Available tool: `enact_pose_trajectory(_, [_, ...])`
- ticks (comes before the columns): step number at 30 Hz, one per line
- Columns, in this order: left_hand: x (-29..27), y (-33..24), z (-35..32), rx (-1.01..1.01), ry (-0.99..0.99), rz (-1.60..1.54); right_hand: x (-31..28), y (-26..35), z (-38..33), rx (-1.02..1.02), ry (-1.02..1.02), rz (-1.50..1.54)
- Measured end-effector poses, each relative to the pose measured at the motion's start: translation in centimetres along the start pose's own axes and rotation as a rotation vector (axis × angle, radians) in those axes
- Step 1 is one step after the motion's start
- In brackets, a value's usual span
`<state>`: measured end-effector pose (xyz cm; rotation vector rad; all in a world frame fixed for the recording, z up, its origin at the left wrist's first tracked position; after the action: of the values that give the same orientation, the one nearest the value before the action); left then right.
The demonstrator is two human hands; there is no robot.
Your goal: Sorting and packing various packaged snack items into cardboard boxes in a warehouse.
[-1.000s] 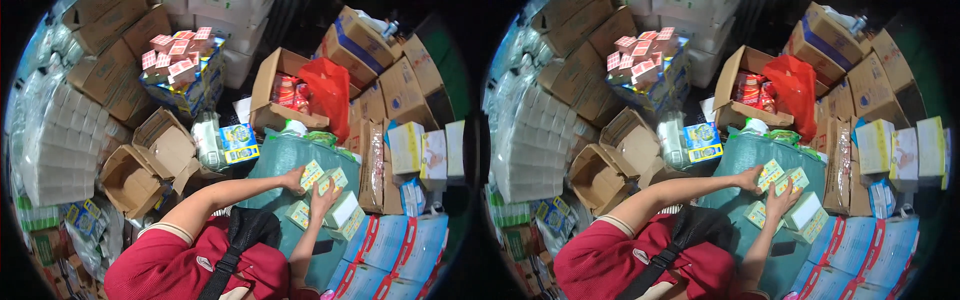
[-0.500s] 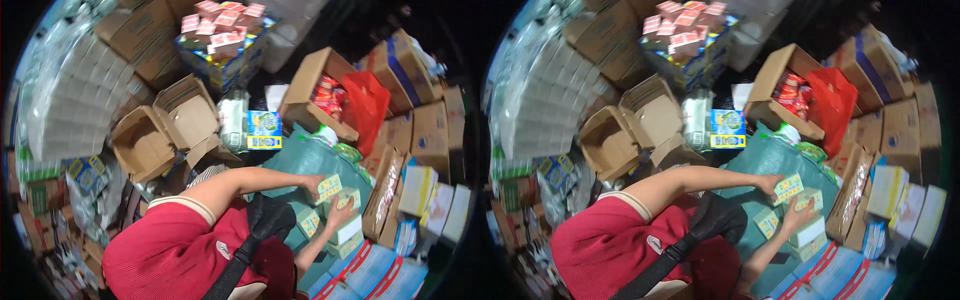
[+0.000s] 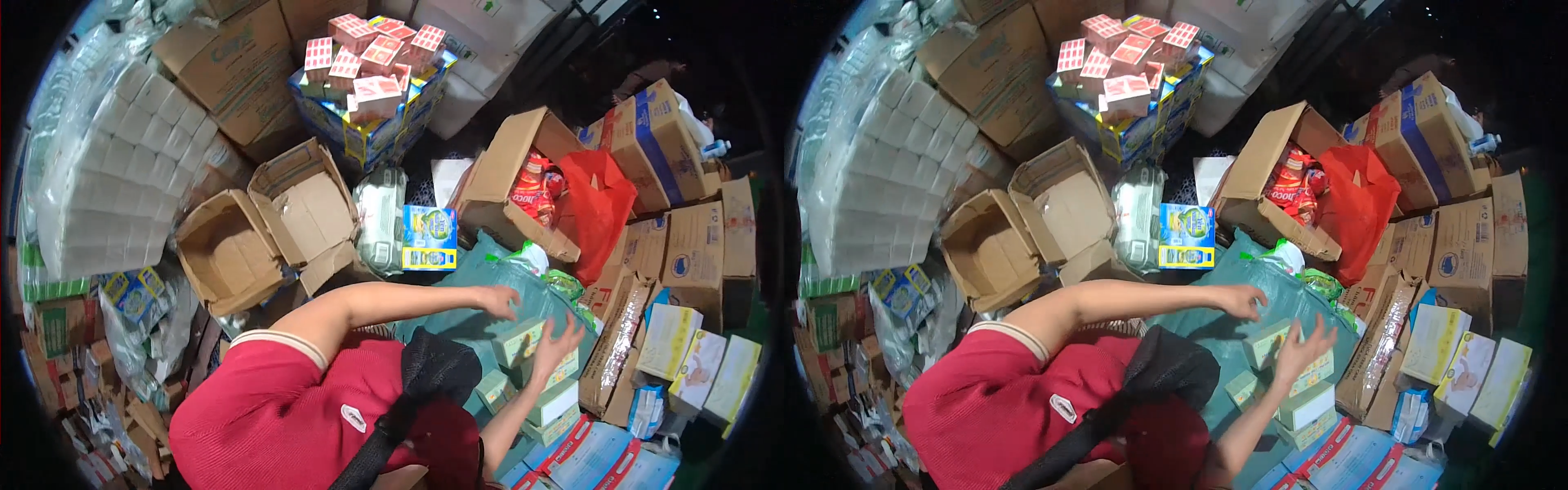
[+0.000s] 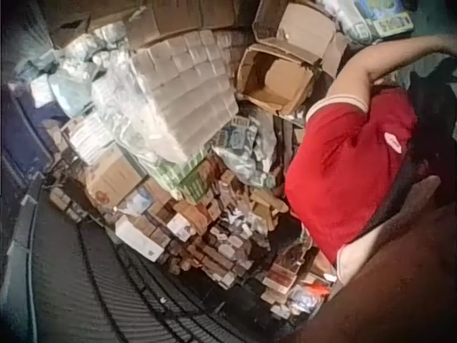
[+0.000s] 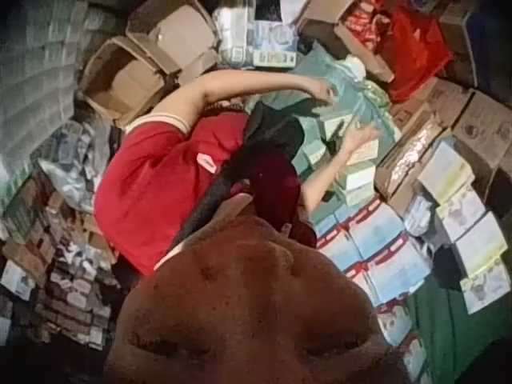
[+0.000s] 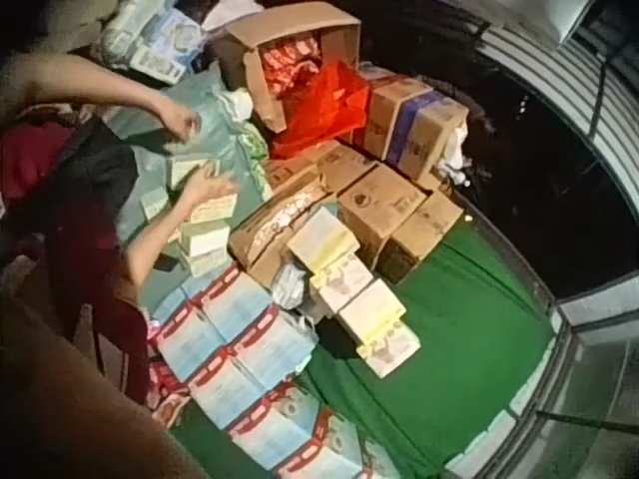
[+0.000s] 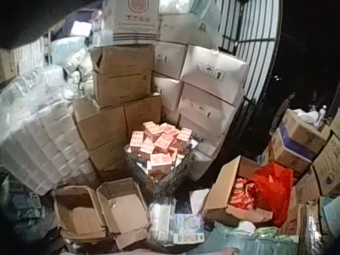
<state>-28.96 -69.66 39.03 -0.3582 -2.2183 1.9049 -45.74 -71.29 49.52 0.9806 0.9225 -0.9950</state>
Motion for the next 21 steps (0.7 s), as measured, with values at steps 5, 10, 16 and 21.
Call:
enact_pose_trajectory(5, [-9.9, 3.2, -5.2, -0.021, -0.251, -0.310, 3.1, 9.2, 3.0, -0.221, 0.197, 0.121])
enact_pose_trajectory(10, [-15.7, 10.0, -10.5, -0.273, -0.526, -0.666, 9.0, 14.1, 4.7, -0.300, 0.372, 0.231])
enact_pose_trajectory(16, [-17.9, 24.0, -14.4, -0.546, -0.856, -0.510, 18.6, 15.5, 2.2, -0.291, 0.636, 0.406])
enact_pose_trajectory(21, [-18.1, 25.5, -12.4, -0.682, -0.727, -0.431, 21.3, 12.1, -1.6, -0.260, 0.718, 0.487])
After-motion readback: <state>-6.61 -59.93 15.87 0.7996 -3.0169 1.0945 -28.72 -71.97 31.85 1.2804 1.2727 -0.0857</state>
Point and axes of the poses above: each hand's wrist, its own z-axis towards the middle knuckle, its own x-axis out of the palm, y = z × x, the point moved 1 cm from there along z, towards the middle knuckle, and after that the axes turned 5 degrees about -z, right-handed, at the moved point
